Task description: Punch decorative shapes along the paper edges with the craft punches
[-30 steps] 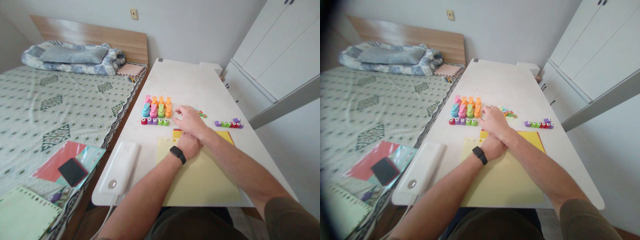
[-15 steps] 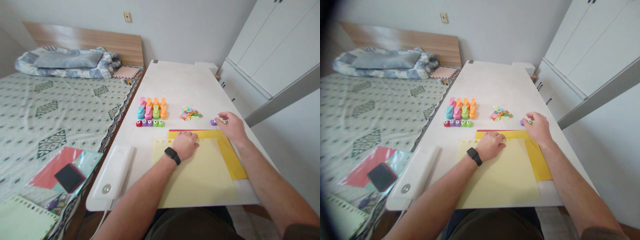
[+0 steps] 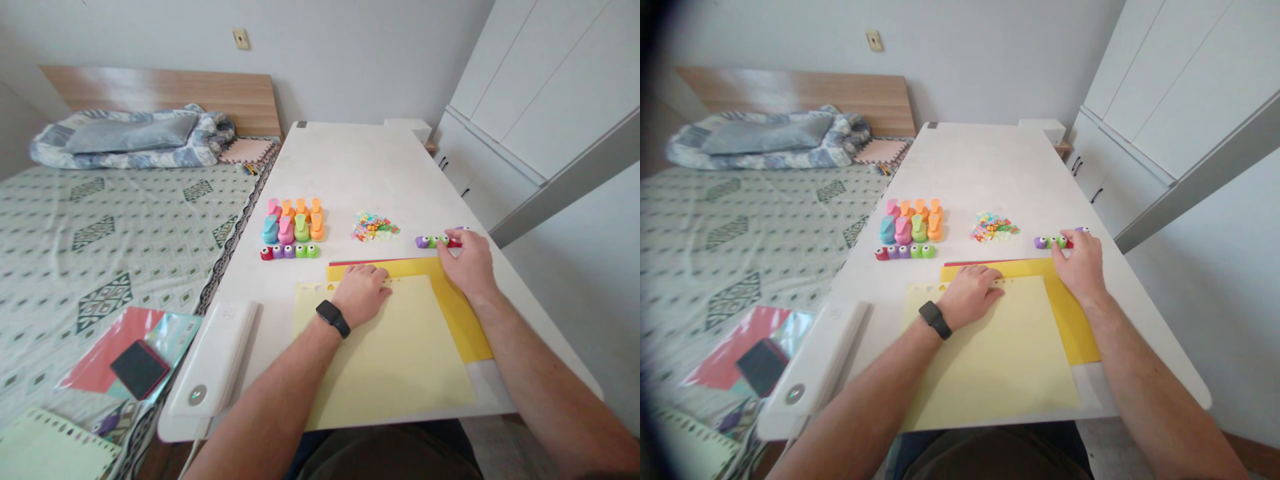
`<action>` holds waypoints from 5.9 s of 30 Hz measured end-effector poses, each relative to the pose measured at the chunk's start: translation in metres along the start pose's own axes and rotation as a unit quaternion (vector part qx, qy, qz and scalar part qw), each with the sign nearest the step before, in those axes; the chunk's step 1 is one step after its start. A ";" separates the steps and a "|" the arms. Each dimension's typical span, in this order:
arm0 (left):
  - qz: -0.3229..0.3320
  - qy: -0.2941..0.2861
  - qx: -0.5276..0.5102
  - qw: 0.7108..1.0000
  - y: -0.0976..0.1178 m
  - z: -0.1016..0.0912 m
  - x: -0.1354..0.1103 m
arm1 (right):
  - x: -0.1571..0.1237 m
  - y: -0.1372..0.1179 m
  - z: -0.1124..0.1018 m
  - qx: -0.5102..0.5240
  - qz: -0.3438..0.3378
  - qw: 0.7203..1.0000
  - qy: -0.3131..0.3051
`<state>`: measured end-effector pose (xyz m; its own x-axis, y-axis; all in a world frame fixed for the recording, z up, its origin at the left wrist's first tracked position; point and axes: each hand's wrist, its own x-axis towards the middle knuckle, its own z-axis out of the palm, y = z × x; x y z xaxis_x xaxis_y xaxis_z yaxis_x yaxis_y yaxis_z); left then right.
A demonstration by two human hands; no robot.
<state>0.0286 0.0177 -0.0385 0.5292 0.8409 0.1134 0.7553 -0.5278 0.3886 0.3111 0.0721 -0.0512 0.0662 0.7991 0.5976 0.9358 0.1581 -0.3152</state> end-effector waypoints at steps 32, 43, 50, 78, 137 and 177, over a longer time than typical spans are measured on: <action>0.002 0.007 -0.026 1.000 0.000 0.000 0.003 | 0.003 0.015 0.007 -0.001 0.007 1.000 0.005; 0.000 0.002 -0.028 1.000 0.001 -0.002 0.005 | 0.006 0.021 0.009 -0.006 0.024 1.000 0.002; 0.001 0.010 -0.034 0.999 -0.001 0.001 0.004 | 0.010 0.027 0.001 -0.005 0.040 0.998 0.044; 0.003 0.011 -0.030 0.999 -0.002 0.000 0.005 | 0.100 0.093 0.006 -0.093 0.253 0.936 -0.227; 0.003 0.043 -0.032 0.999 -0.002 0.007 0.008 | -0.013 -0.051 -0.022 0.275 0.002 0.898 -0.343; 0.015 0.049 -0.037 0.998 -0.005 0.008 0.008 | -0.014 -0.048 -0.025 0.298 0.038 0.875 -0.379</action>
<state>0.0322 0.0255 -0.0471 0.5083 0.8344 0.2133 0.7072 -0.5457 0.4495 0.2734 0.0390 -0.0259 -0.3388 0.9403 -0.0320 0.5773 0.1809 -0.7963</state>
